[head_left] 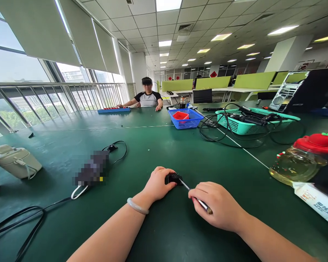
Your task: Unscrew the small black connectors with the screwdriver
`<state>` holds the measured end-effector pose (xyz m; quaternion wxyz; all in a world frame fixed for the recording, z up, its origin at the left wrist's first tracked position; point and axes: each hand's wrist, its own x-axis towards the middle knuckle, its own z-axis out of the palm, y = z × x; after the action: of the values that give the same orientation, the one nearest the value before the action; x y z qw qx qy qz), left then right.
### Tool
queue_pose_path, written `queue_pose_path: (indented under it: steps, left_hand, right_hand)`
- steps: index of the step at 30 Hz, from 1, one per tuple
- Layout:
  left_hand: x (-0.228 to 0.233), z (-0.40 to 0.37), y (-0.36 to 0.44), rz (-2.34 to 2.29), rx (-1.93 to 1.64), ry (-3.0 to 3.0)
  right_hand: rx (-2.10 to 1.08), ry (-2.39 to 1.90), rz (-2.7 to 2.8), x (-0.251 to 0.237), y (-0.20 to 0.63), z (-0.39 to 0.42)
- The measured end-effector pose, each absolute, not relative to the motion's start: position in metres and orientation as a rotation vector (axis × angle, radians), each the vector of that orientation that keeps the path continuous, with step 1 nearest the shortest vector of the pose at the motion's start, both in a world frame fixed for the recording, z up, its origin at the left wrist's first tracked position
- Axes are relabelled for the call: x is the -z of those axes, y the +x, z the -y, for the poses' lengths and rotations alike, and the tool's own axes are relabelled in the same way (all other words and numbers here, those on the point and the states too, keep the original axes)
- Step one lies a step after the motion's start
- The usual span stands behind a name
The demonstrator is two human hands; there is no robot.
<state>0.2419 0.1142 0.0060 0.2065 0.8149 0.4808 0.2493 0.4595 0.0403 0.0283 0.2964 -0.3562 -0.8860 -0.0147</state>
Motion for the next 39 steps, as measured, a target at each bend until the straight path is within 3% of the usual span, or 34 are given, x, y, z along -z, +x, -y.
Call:
queue_pose_path:
  steps: [39]
  left_hand:
    - [-0.0051,-0.1139,0.2426,-1.368,-0.663,2.282]
  right_hand:
    - [0.004,-0.969,2.42,-0.0314,0.4576,-0.038]
